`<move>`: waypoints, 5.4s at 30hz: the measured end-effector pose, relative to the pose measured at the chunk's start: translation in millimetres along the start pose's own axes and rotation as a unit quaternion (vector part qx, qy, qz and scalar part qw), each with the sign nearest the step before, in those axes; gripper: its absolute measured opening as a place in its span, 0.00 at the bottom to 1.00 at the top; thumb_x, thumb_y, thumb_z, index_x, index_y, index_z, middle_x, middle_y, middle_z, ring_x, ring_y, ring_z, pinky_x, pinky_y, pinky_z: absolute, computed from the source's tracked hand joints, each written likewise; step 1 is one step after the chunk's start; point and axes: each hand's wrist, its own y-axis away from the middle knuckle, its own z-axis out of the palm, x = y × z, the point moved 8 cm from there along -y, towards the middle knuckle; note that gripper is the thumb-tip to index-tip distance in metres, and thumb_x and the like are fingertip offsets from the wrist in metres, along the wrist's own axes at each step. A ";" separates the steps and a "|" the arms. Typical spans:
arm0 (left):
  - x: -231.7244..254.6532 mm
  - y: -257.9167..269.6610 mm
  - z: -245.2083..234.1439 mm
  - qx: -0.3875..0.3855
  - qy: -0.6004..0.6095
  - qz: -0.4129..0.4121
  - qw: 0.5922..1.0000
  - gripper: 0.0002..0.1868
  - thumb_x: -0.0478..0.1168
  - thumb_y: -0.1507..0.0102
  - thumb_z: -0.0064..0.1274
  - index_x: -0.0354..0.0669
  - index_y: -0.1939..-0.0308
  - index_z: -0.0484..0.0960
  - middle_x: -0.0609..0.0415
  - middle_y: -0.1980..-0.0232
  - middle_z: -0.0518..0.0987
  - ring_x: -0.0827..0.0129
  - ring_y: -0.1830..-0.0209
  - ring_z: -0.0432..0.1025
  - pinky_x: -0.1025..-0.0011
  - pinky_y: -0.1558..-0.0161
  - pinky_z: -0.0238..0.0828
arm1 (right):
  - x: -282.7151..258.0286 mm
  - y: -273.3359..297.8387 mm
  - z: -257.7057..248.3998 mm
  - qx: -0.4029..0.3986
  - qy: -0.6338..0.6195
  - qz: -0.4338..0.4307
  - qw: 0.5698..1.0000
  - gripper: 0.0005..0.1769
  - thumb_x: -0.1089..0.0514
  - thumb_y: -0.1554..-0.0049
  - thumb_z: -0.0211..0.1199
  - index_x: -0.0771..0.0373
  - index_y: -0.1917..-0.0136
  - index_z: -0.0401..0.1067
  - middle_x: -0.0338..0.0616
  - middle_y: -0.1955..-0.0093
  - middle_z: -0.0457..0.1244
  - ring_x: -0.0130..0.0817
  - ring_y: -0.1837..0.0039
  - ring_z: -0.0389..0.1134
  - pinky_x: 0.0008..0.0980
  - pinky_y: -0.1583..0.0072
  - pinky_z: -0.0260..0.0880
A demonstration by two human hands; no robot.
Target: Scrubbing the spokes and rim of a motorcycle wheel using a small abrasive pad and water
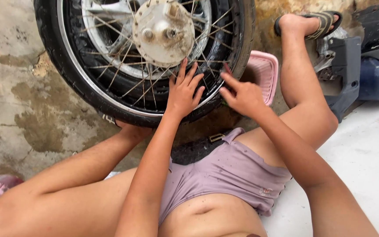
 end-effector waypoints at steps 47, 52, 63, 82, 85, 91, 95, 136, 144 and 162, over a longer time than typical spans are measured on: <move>5.0 7.7 -1.1 0.000 -0.014 0.002 1.000 0.17 0.50 0.26 0.47 0.51 0.36 0.78 0.50 0.20 0.63 0.52 0.16 0.42 0.39 0.37 0.65 | -37.4 57.5 56.3 0.031 0.008 0.035 0.999 0.38 0.37 0.34 0.44 0.50 0.16 0.47 0.60 0.71 0.68 0.59 0.64 0.73 0.52 0.58 0.72; 1.6 2.8 7.4 -0.003 -0.046 0.004 0.999 0.19 0.52 0.29 0.49 0.54 0.36 0.77 0.51 0.21 0.64 0.52 0.16 0.44 0.41 0.37 0.64 | -25.1 38.4 56.1 0.076 0.021 0.029 0.996 0.38 0.39 0.33 0.45 0.57 0.17 0.49 0.61 0.70 0.67 0.61 0.63 0.73 0.60 0.60 0.71; 1.7 0.5 1.0 0.013 -0.030 0.009 0.999 0.17 0.50 0.27 0.48 0.52 0.37 0.79 0.51 0.22 0.66 0.51 0.16 0.44 0.43 0.35 0.64 | -55.1 50.3 62.6 -0.015 0.035 0.047 0.998 0.44 0.35 0.34 0.40 0.61 0.15 0.40 0.61 0.67 0.69 0.61 0.59 0.75 0.53 0.55 0.74; 2.9 -0.8 4.5 0.003 -0.056 0.006 0.998 0.18 0.52 0.28 0.50 0.55 0.37 0.79 0.53 0.22 0.68 0.50 0.16 0.45 0.46 0.38 0.66 | -38.7 42.5 56.3 -0.073 -0.081 0.055 0.993 0.53 0.26 0.36 0.38 0.62 0.14 0.30 0.63 0.66 0.69 0.59 0.60 0.74 0.46 0.53 0.73; 7.6 2.0 5.2 0.012 -0.073 0.008 0.997 0.17 0.51 0.29 0.51 0.56 0.38 0.81 0.53 0.24 0.70 0.51 0.16 0.47 0.49 0.38 0.64 | -18.0 22.0 27.7 -0.013 -0.064 0.097 0.993 0.51 0.26 0.36 0.37 0.60 0.15 0.32 0.66 0.63 0.69 0.66 0.54 0.74 0.57 0.50 0.71; 24.4 -1.6 -21.7 0.132 -0.176 0.029 0.975 0.07 0.47 0.30 0.52 0.60 0.50 0.83 0.58 0.35 0.81 0.59 0.21 0.59 0.47 0.37 0.48 | -29.1 34.6 57.2 -0.078 -0.079 0.073 0.991 0.51 0.26 0.36 0.35 0.58 0.15 0.27 0.65 0.60 0.69 0.64 0.51 0.74 0.54 0.46 0.72; 39.7 0.6 -31.2 0.169 -0.201 0.085 0.961 0.05 0.44 0.33 0.54 0.59 0.54 0.82 0.58 0.37 0.80 0.57 0.27 0.65 0.56 0.44 0.46 | -17.5 22.4 31.4 -0.011 -0.112 0.100 0.989 0.49 0.28 0.36 0.37 0.59 0.15 0.33 0.70 0.57 0.69 0.67 0.49 0.74 0.58 0.45 0.71; 26.2 -165.5 45.7 -0.044 0.009 -0.008 0.999 0.32 0.48 0.35 0.66 0.50 0.32 0.67 0.44 0.24 0.63 0.55 0.23 0.59 0.56 0.28 0.46 | -78.0 47.4 41.7 -0.047 -0.232 0.268 0.934 0.51 0.31 0.37 0.44 0.49 0.14 0.24 0.75 0.24 0.50 0.74 0.26 0.55 0.64 0.33 0.60; 25.7 -101.1 54.0 -0.192 -0.257 0.180 0.930 0.36 0.63 0.30 0.46 0.52 0.21 0.64 0.46 0.15 0.47 0.50 0.14 0.34 0.43 0.21 0.23 | -43.1 22.2 61.4 0.128 -0.005 0.106 0.986 0.51 0.30 0.35 0.47 0.72 0.18 0.42 0.62 0.14 0.33 0.57 0.14 0.29 0.67 0.22 0.23; 8.8 -85.4 71.3 -0.379 -0.350 0.292 0.805 0.40 0.64 0.30 0.42 0.47 0.21 0.56 0.34 0.16 0.43 0.39 0.16 0.38 0.59 0.38 0.58 | -53.9 34.3 43.2 0.169 -0.082 0.023 0.982 0.50 0.37 0.41 0.56 0.73 0.20 0.48 0.66 0.16 0.42 0.60 0.15 0.36 0.74 0.25 0.23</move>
